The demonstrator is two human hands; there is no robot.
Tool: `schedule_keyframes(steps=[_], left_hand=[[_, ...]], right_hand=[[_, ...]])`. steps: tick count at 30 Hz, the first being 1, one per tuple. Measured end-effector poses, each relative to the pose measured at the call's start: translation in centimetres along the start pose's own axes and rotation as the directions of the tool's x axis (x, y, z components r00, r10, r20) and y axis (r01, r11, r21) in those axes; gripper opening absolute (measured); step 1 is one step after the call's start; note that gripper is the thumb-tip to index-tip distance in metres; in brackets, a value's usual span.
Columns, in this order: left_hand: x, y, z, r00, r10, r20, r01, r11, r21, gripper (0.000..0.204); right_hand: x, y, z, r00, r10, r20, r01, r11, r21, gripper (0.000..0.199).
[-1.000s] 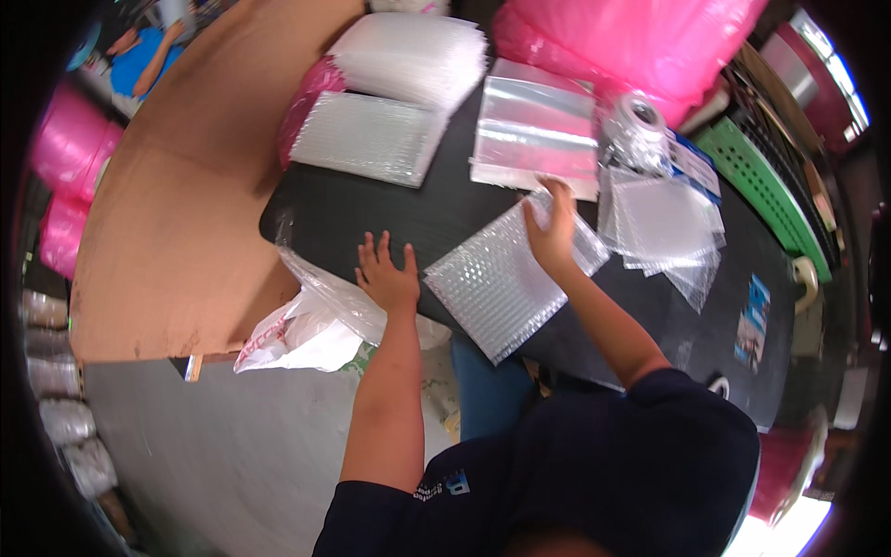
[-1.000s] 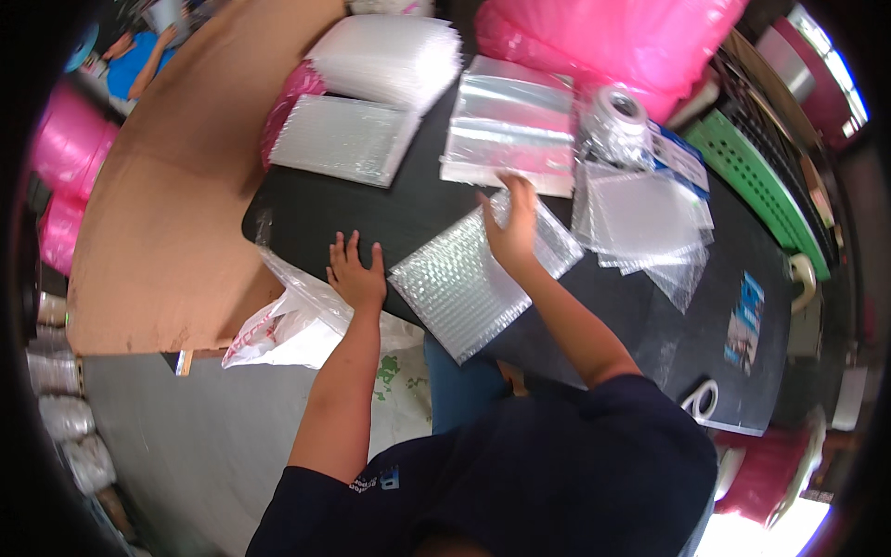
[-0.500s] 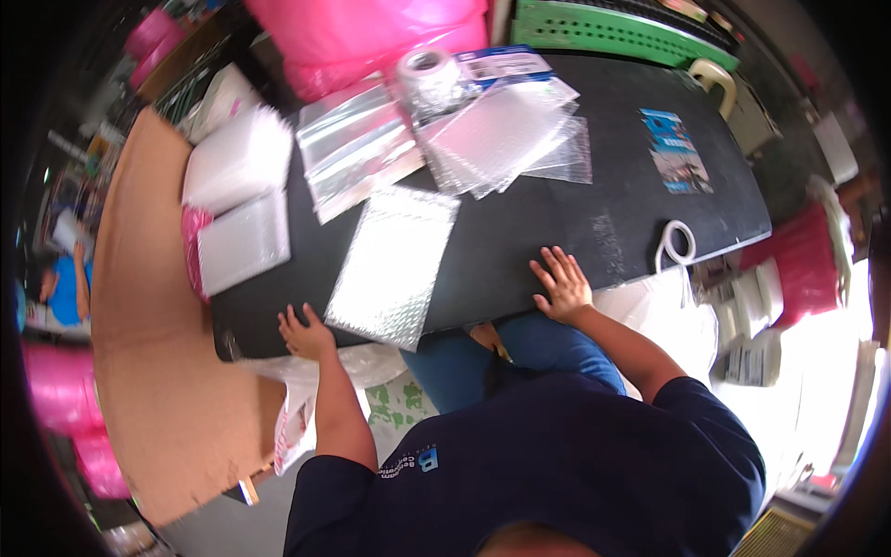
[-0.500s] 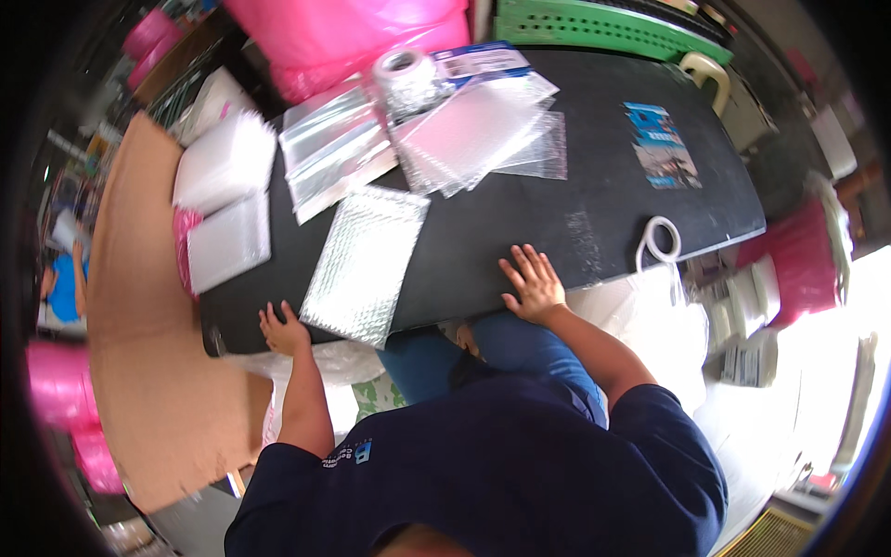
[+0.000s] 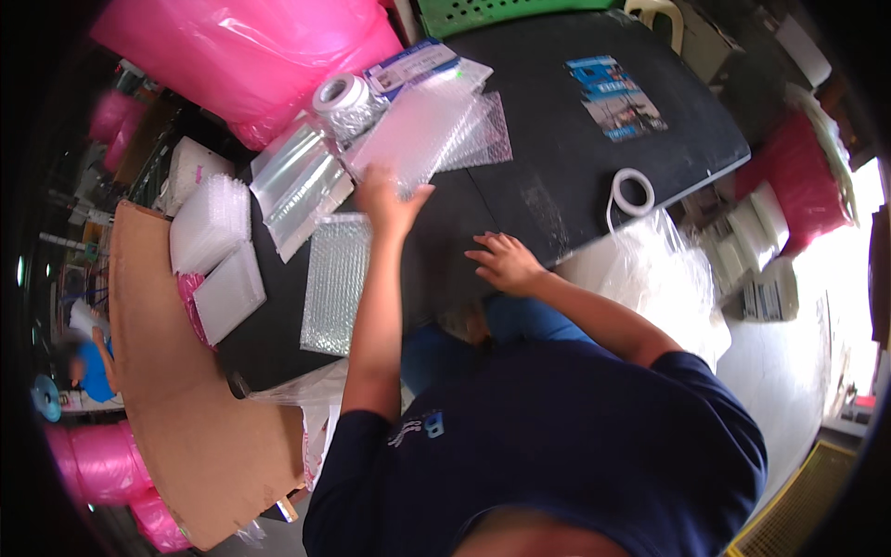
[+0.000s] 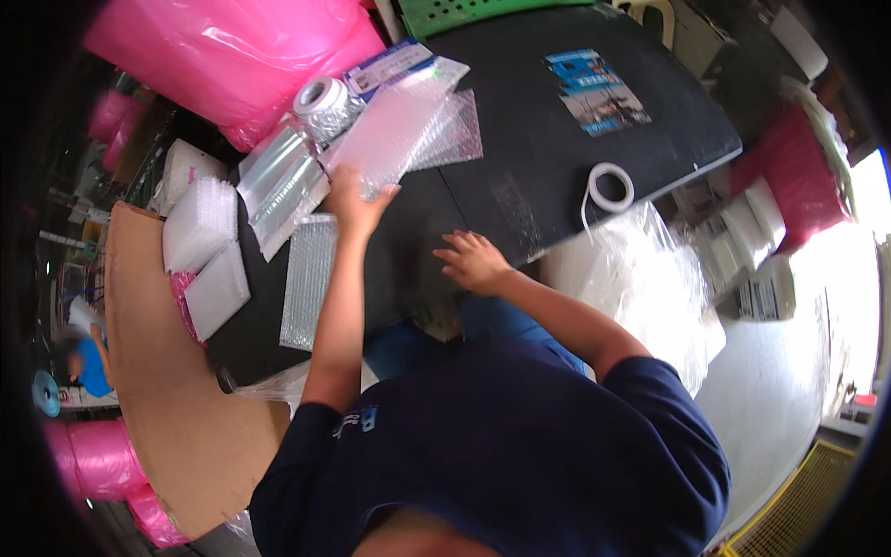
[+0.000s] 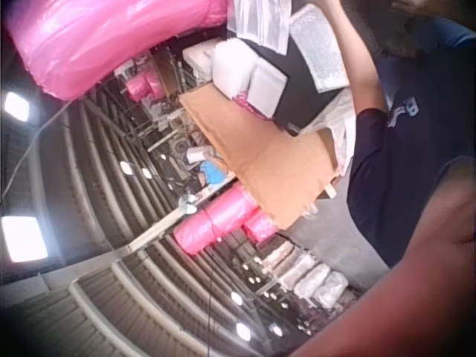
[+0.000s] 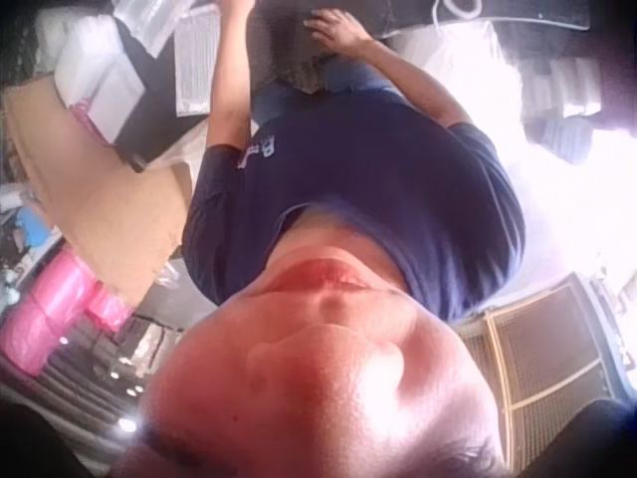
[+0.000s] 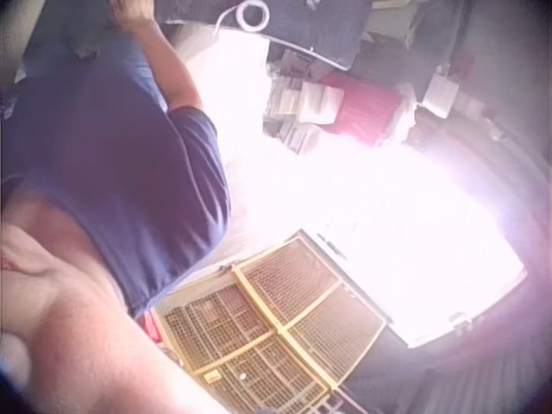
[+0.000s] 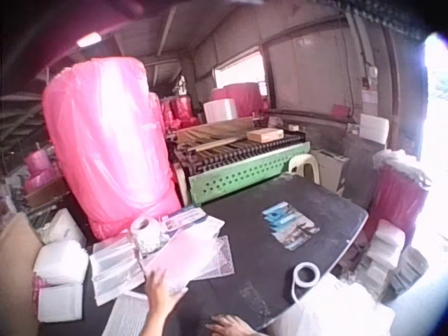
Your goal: The person handles bubble wrap sheets and clear tape on a table. They repeatedly pick up bubble wrap, apply tape to seal edges, and stack the prepared sheets. The person also moves stacks of bubble wrap and other packaging materials around the workspace.
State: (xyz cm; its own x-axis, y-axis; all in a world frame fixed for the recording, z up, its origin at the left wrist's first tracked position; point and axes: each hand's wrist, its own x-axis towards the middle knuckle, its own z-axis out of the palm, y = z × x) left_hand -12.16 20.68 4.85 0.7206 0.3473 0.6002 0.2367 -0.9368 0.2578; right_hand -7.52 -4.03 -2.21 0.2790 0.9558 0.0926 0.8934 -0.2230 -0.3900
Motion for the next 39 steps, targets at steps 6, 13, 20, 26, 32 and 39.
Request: schedule_keyframes(steps=[6,13,20,26,32,39], left_hand=[[5.3,-3.0,8.1,0.717,-0.208,0.665,-0.104,0.912,0.397,0.077],[8.5,-4.9,2.3,0.826,-0.146,0.544,0.093,0.988,0.123,0.039],[-7.1,9.6,-11.9,0.787,-0.022,0.617,0.012,1.000,0.020,0.045],[-14.0,6.4,-9.5,0.619,0.060,0.783,-0.017,0.998,-0.063,0.037],[-5.2,12.6,-3.1,0.157,0.050,0.986,0.882,-0.457,-0.118,0.040],[-4.1,9.2,0.2,0.389,-0.150,0.909,0.911,-0.085,-0.403,0.020]], right_hand=[[-4.0,15.9,-13.7,0.766,0.394,-0.508,-0.501,0.861,-0.087,0.060],[-9.7,22.9,-10.1,0.687,0.649,-0.325,-0.719,0.671,-0.180,0.051],[-9.0,20.3,-15.9,0.602,0.770,-0.210,-0.494,0.566,0.659,0.016],[-8.7,11.2,-17.4,0.674,0.737,-0.050,-0.046,0.109,0.993,0.011],[-6.5,1.7,-15.8,0.738,0.666,-0.103,-0.011,0.165,0.986,0.008],[-9.5,-2.6,-13.7,0.726,0.638,-0.256,-0.308,0.635,0.708,0.017]])
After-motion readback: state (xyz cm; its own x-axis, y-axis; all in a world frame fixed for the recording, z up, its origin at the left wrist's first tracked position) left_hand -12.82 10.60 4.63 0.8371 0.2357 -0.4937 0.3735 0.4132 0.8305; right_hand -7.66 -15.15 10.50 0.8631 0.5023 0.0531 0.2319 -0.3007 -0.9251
